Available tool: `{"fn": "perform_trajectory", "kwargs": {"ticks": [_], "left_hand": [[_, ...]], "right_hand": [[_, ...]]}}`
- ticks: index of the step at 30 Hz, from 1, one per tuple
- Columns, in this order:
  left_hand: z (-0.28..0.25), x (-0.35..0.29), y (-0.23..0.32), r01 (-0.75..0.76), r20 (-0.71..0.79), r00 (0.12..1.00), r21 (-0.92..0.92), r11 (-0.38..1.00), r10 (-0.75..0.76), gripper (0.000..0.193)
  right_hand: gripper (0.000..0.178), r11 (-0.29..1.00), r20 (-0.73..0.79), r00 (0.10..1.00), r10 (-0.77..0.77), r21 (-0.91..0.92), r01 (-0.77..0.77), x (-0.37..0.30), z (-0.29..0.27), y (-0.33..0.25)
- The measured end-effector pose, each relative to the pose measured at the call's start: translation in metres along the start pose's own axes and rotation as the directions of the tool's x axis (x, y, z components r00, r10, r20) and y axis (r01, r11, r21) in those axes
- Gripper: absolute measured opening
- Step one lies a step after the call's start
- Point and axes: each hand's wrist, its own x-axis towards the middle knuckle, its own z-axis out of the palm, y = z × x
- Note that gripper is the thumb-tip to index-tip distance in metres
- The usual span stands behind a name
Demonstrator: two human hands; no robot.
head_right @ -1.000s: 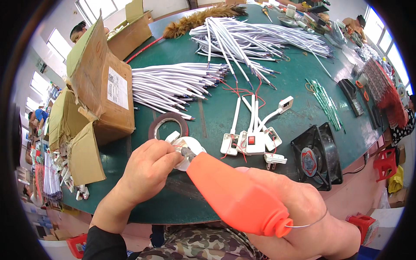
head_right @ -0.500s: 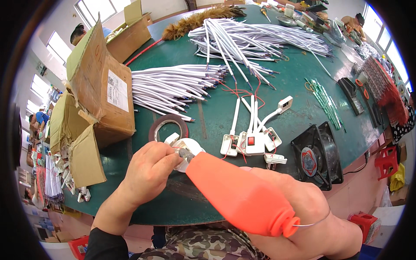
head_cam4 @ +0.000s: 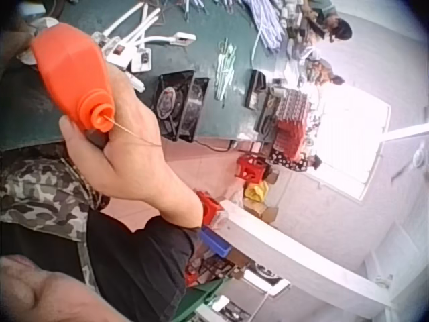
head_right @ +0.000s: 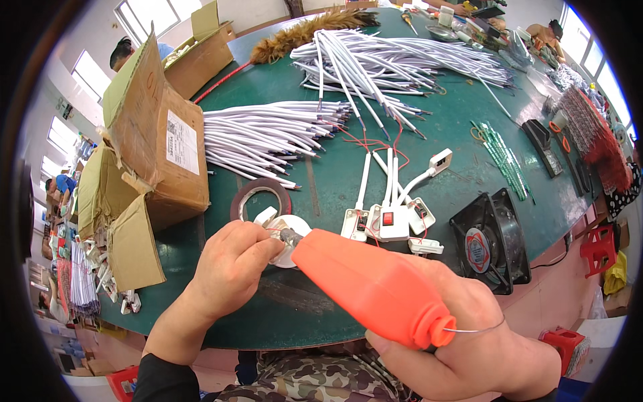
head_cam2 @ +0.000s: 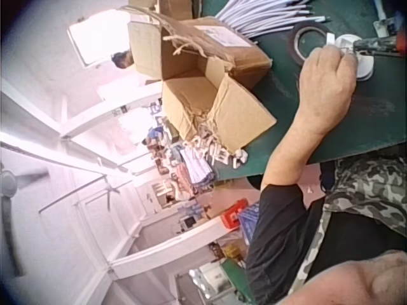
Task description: The person assembles electrical components by soldering electrical wires to switches with a soldering iron, then attaches the switches to plastic housings using a hot glue gun.
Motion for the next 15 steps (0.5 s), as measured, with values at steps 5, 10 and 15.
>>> {"fn": "perform_trajectory", "kwargs": {"ticks": [5,10,15], "left_hand": [[-0.0004,0.0007,-0.0001,-0.004,0.002,1.000,0.005,1.000,0.004,0.021],[0.0024,-0.0006,0.0003,-0.006,-0.013,1.000,0.028,1.000,0.006,0.021],[0.0006,0.0024,0.0056,0.041,-0.004,0.999,0.001,0.999,-0.041,0.023]], "right_hand": [[0.038,0.987,0.037,0.997,0.074,0.137,-0.079,0.0007,-0.0012,-0.0012],[0.038,0.999,0.059,0.997,-0.045,-0.014,0.046,0.0032,-0.0025,0.0004],[0.037,0.994,0.007,0.998,-0.064,-0.091,0.064,0.0052,0.0001,-0.0026]]}}
